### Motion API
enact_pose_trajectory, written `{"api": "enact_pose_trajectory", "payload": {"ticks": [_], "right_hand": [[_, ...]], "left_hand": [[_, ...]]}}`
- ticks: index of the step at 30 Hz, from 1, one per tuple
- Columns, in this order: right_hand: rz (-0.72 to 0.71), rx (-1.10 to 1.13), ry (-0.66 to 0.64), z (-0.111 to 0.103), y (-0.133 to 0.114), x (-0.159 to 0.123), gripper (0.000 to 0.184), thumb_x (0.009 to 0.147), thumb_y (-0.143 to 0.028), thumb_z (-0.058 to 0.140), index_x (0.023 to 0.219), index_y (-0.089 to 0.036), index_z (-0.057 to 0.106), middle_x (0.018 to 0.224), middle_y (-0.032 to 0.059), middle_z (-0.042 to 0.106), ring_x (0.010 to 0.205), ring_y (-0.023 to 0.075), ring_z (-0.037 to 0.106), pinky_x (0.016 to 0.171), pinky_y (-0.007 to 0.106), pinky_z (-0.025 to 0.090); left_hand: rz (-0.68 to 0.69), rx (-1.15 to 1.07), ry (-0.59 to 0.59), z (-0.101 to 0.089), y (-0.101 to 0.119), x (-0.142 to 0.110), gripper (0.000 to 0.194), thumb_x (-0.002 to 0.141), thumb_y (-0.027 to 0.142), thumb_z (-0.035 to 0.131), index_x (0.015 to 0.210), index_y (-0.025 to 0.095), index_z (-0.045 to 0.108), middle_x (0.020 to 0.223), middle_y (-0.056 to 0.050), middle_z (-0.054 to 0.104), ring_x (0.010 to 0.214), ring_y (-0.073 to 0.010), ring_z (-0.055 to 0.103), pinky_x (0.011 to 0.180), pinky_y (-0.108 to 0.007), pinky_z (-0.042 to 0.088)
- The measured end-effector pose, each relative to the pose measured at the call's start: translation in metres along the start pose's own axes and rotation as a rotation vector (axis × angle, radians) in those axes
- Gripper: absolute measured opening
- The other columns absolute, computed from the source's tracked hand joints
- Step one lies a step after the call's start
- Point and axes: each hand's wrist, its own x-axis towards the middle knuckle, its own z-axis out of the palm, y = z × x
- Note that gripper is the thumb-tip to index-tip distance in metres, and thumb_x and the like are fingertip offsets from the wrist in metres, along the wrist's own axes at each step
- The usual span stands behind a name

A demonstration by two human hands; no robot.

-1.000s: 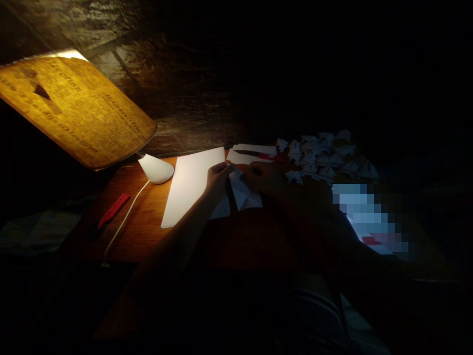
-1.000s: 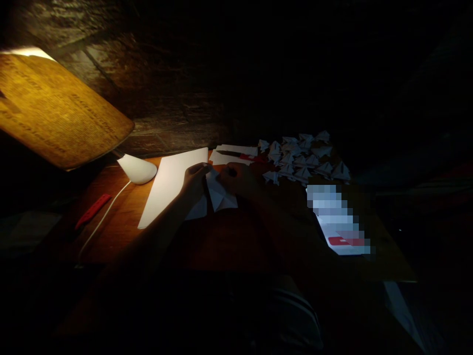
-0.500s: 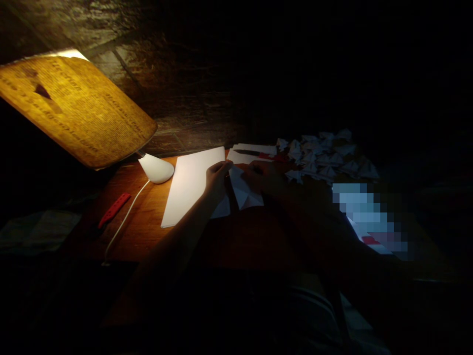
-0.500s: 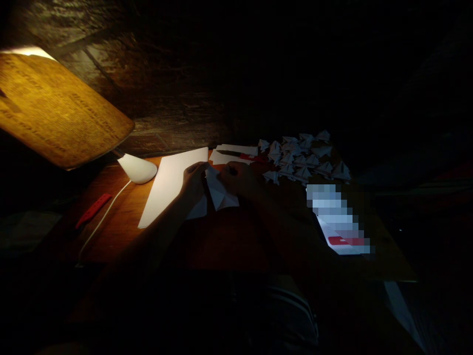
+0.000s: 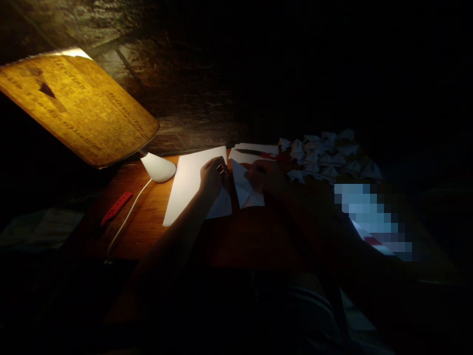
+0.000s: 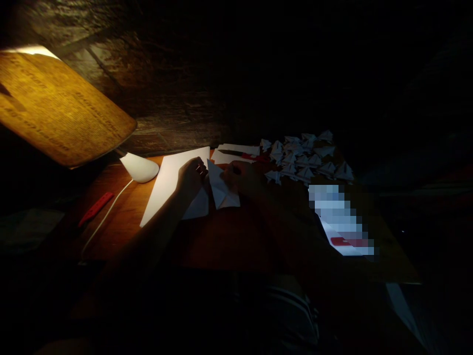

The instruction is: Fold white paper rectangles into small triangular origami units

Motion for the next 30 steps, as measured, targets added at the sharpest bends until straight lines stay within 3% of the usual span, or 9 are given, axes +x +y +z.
{"api": "enact_pose_trajectory", "payload": {"ticks": [6,10,18,24,30], "right_hand": [[0.042,-0.075,0.005,0.002,-0.007,-0.004,0.025,0.081,-0.034,0.070,0.066,-0.022,0.053,0.062,-0.0029,0.053,0.057,0.0117,0.046,0.054,0.028,0.036],[0.037,-0.102,-0.007,0.003,-0.009,-0.005,0.022,0.079,-0.032,0.069,0.067,-0.021,0.055,0.061,-0.0030,0.055,0.057,0.0111,0.045,0.053,0.027,0.035],[0.025,-0.130,-0.046,0.001,-0.009,-0.005,0.030,0.082,-0.036,0.071,0.065,-0.022,0.051,0.060,-0.0051,0.050,0.056,0.0101,0.043,0.055,0.027,0.036],[0.035,-0.127,-0.062,0.003,-0.014,-0.006,0.024,0.083,-0.030,0.067,0.065,-0.021,0.055,0.061,-0.0032,0.055,0.058,0.0125,0.047,0.060,0.029,0.039],[-0.004,-0.173,-0.052,0.001,-0.014,-0.004,0.018,0.080,-0.028,0.064,0.065,-0.021,0.059,0.066,-0.0003,0.061,0.066,0.0158,0.054,0.065,0.029,0.040]], "left_hand": [[-0.019,0.102,-0.119,0.005,-0.002,-0.013,0.033,0.075,0.040,0.085,0.066,0.019,0.061,0.060,0.003,0.054,0.051,-0.0088,0.053,0.047,-0.020,0.039],[0.042,0.161,-0.159,0.006,-0.005,-0.018,0.031,0.073,0.033,0.086,0.063,0.019,0.060,0.057,0.005,0.050,0.048,-0.0072,0.048,0.047,-0.021,0.037],[0.013,0.102,-0.088,0.007,-0.004,-0.014,0.029,0.070,0.030,0.083,0.063,0.020,0.056,0.056,0.005,0.051,0.047,-0.0080,0.049,0.046,-0.020,0.037],[0.037,0.086,-0.054,0.008,-0.002,-0.014,0.024,0.067,0.026,0.080,0.066,0.020,0.057,0.057,0.005,0.051,0.047,-0.0074,0.048,0.044,-0.019,0.035],[0.120,0.048,0.032,0.000,-0.003,-0.008,0.042,0.071,0.037,0.087,0.065,0.021,0.049,0.055,0.007,0.046,0.047,-0.0069,0.045,0.045,-0.019,0.038]]}}
